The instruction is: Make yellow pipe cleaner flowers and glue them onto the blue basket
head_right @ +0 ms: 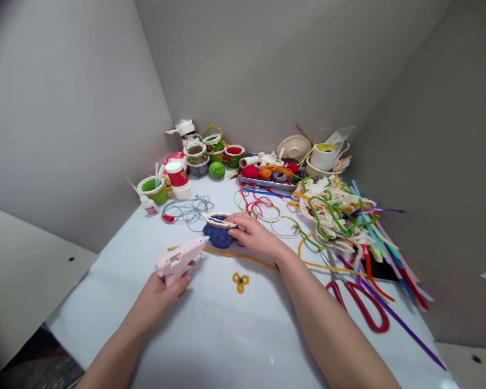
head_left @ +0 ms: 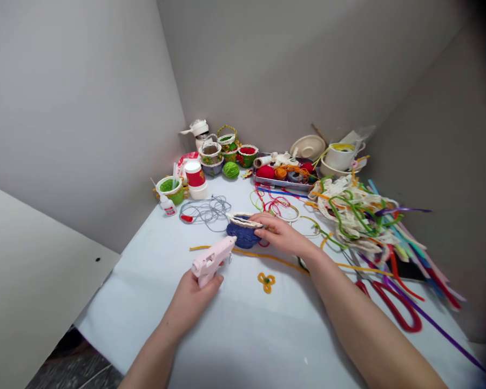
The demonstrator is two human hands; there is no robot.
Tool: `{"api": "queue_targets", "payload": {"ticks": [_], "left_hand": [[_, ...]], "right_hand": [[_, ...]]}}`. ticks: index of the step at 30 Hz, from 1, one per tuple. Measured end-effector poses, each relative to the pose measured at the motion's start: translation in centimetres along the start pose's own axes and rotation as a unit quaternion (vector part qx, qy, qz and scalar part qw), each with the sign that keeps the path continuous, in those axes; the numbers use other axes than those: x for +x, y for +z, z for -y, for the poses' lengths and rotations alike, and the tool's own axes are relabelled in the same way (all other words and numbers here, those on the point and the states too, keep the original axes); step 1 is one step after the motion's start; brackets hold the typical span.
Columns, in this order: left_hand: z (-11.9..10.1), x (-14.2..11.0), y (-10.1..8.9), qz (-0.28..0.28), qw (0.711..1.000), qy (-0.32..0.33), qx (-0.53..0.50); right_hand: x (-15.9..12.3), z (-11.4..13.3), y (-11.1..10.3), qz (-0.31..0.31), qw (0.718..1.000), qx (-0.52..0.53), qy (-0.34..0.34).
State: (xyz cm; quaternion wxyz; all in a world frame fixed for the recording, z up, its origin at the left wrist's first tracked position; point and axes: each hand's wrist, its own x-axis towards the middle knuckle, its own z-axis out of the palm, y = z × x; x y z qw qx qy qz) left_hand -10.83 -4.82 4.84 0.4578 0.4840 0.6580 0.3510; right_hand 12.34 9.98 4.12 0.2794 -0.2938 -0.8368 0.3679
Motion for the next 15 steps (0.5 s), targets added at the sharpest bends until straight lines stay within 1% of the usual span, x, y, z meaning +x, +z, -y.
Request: {"api": "queue_targets", "payload": {"ticks": [2, 5, 8, 11, 13, 15], "left_hand": [[-0.13, 0.38, 0.19, 0.002, 1.000, -0.004, -0.001], [-0.22, 0.73, 0.43, -0.014, 1.000, -0.015, -0.009], [-0.34, 0.73, 0.59, -0.025, 0.999, -0.022, -0.028], [-0.40, 0.53, 0.69, -0.024, 0.999, -0.017, -0.042], [-0.34, 0.40, 0.75, -0.018, 0.999, -0.015, -0.041], [-0.19, 0.35, 0.79, -0.015, 0.999, -0.014, -0.041]], "right_hand": [[-0.01, -0.01, -0.09, 0.003, 1.000, 0.008, 0.002], [0.08, 0.10, -0.27, 0.011, 1.000, 0.007, -0.011], [0.22, 0.05, -0.31, 0.016, 0.999, -0.002, -0.030], [0.30, -0.07, -0.22, 0.010, 0.999, -0.007, -0.043], [0.26, 0.08, -0.15, 0.002, 0.999, -0.016, -0.037], [0.18, 0.50, -0.11, -0.009, 0.999, -0.032, -0.014]]}}
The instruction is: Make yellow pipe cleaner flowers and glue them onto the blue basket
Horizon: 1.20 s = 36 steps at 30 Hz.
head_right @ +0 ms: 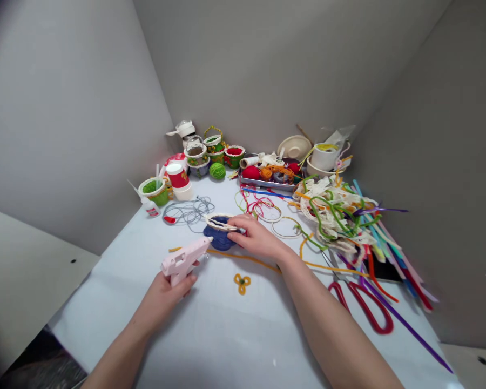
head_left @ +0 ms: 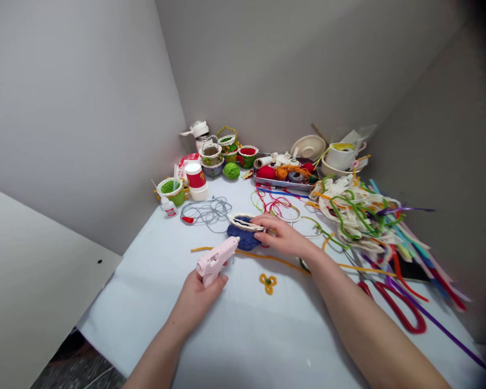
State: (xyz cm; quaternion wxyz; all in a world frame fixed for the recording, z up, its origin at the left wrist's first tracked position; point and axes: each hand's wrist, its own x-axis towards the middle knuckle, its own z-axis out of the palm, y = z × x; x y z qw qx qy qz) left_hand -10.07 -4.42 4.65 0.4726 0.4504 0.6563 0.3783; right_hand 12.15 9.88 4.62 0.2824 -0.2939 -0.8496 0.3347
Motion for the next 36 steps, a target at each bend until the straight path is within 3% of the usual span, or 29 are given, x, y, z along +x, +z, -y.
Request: {"api": "queue_targets", "payload": {"ticks": [13, 36], "left_hand": [[0.6, 0.3, -0.6, -0.009, 1.000, 0.019, -0.004], [0.3, 0.5, -0.1, 0.001, 1.000, 0.002, -0.016]], "right_hand": [[0.1, 1.6, 0.4, -0.020, 0.999, -0.030, 0.040], [0.3, 1.8, 0.7, -0.021, 0.999, -0.044, 0.012]]}}
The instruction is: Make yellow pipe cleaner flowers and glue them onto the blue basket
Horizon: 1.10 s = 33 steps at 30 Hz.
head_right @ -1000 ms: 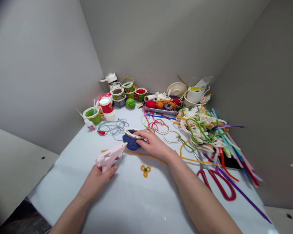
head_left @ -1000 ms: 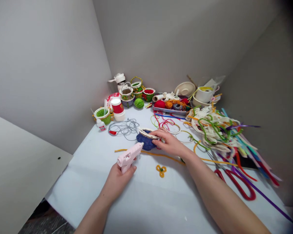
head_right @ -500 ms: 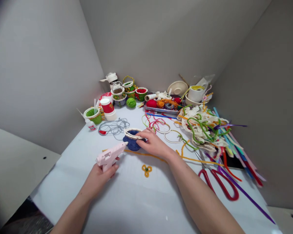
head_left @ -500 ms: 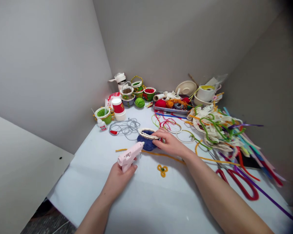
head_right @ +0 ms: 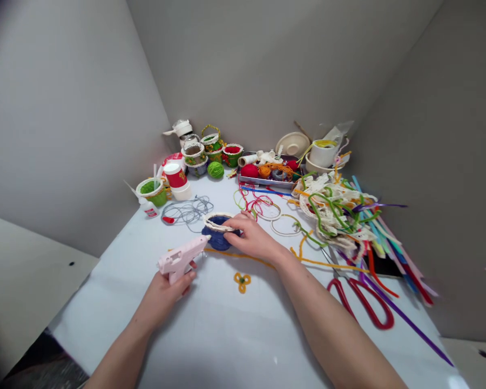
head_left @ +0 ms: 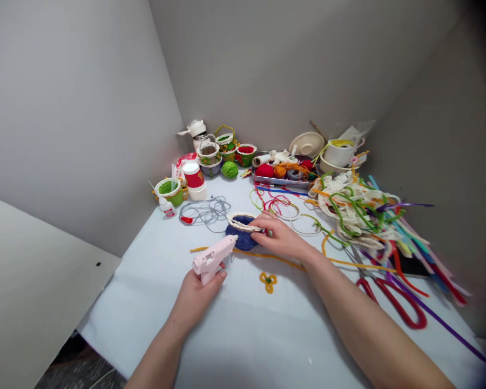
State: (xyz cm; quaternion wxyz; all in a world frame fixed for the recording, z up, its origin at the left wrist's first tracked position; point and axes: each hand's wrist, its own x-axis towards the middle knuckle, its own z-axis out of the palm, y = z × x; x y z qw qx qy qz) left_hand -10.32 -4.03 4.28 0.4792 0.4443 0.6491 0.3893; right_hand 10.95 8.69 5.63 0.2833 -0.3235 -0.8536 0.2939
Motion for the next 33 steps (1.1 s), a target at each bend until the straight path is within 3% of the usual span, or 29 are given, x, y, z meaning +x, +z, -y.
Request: {"api": "queue_targets", "payload": {"ticks": [24, 33], "left_hand": [[0.9, 0.1, -0.1, 0.023, 1.000, -0.015, 0.005], [0.4, 0.0, 0.1, -0.036, 0.997, 0.031, 0.061]], "right_hand": [[-0.2, 0.2, -0.1, 0.002, 1.000, -0.005, 0.004], [-0.2, 0.3, -0.2, 0.003, 1.000, -0.006, 0.006]]}}
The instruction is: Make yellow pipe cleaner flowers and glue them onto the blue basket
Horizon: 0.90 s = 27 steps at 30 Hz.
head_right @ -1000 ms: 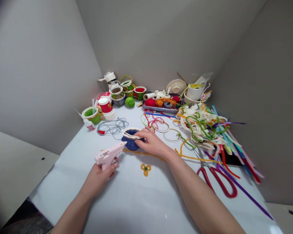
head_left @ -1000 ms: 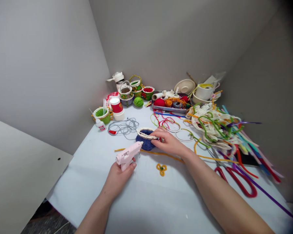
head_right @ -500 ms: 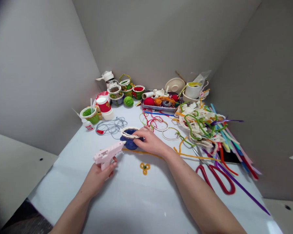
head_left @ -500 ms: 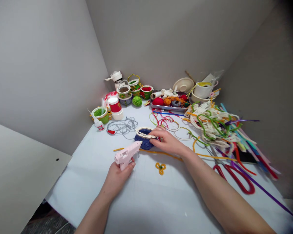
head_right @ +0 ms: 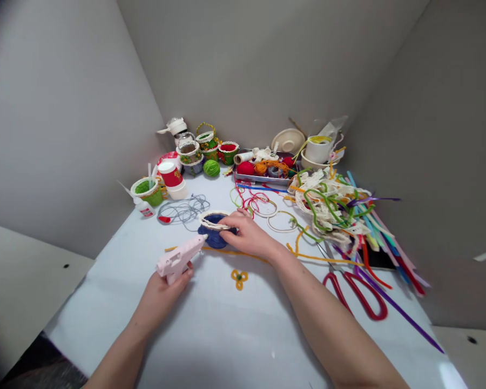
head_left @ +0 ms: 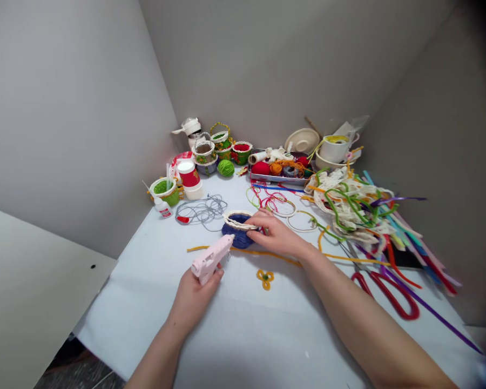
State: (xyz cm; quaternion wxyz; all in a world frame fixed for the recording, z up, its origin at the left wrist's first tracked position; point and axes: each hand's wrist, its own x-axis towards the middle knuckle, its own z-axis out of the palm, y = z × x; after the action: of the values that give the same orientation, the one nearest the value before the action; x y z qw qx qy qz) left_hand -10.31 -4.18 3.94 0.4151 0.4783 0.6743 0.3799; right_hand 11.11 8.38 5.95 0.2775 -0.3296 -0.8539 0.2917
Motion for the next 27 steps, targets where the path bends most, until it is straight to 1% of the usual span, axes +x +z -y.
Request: {"api": "queue_targets", "payload": {"ticks": [4, 9, 14, 19, 23, 27], "left_hand": [[0.37, 0.01, 0.09, -0.020, 1.000, 0.009, 0.022], [0.74, 0.05, 0.10, -0.012, 0.999, 0.023, 0.044], [0.69, -0.16, 0.09, -0.018, 0.992, 0.075, 0.101], [0.48, -0.50, -0.01, -0.029, 0.973, 0.138, 0.184], [0.62, -0.66, -0.11, -0.069, 0.959, 0.158, 0.226], [0.70, -0.83, -0.46, -0.124, 0.958, 0.149, 0.213]], "right_hand": [[0.08, 0.18, -0.09, -0.001, 1.000, 0.003, 0.000], [0.18, 0.53, -0.23, 0.003, 1.000, 0.010, -0.001], [0.20, 0.35, -0.09, 0.009, 1.000, 0.004, -0.009], [0.16, 0.21, -0.02, 0.008, 1.000, 0.001, -0.011], [0.10, 0.18, -0.02, 0.001, 1.000, 0.001, -0.003], [0.09, 0.17, 0.02, 0.000, 1.000, 0.000, -0.004]]}}
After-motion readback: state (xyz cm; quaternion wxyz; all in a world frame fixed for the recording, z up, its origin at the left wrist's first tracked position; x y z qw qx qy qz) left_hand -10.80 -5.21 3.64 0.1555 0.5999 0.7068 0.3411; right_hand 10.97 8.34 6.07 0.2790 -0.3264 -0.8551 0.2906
